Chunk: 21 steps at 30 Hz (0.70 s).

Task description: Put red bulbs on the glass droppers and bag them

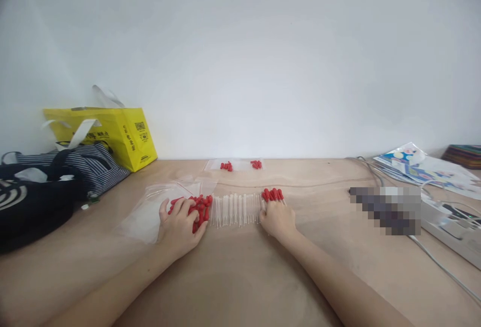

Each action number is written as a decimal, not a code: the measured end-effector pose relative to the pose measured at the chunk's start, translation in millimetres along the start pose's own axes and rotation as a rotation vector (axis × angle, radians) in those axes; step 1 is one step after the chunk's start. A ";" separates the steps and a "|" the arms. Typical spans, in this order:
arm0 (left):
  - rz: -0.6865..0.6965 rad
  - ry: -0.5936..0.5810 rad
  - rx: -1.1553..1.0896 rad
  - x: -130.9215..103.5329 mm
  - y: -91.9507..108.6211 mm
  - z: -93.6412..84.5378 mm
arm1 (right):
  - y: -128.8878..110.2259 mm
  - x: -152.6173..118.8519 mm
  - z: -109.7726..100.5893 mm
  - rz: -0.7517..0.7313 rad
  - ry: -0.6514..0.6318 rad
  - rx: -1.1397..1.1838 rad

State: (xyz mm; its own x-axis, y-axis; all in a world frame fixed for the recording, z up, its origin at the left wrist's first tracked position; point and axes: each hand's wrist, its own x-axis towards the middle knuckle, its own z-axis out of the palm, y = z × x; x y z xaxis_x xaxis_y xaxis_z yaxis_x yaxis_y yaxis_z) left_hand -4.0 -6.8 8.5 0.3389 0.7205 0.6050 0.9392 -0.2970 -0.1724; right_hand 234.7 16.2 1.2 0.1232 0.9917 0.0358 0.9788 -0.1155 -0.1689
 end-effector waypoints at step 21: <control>0.219 -0.120 -0.497 -12.9 26.8 1.7 | -2.8 -40.0 30.8 -0.913 0.419 0.287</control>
State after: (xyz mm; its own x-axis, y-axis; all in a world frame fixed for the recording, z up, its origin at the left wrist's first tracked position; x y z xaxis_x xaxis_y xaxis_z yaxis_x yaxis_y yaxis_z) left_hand 16.9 -23.0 -5.2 0.5545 0.6663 0.4986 0.7167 -0.6868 0.1209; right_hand 222.1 -21.5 -30.1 -0.5436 0.5899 0.5972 0.6595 0.7402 -0.1309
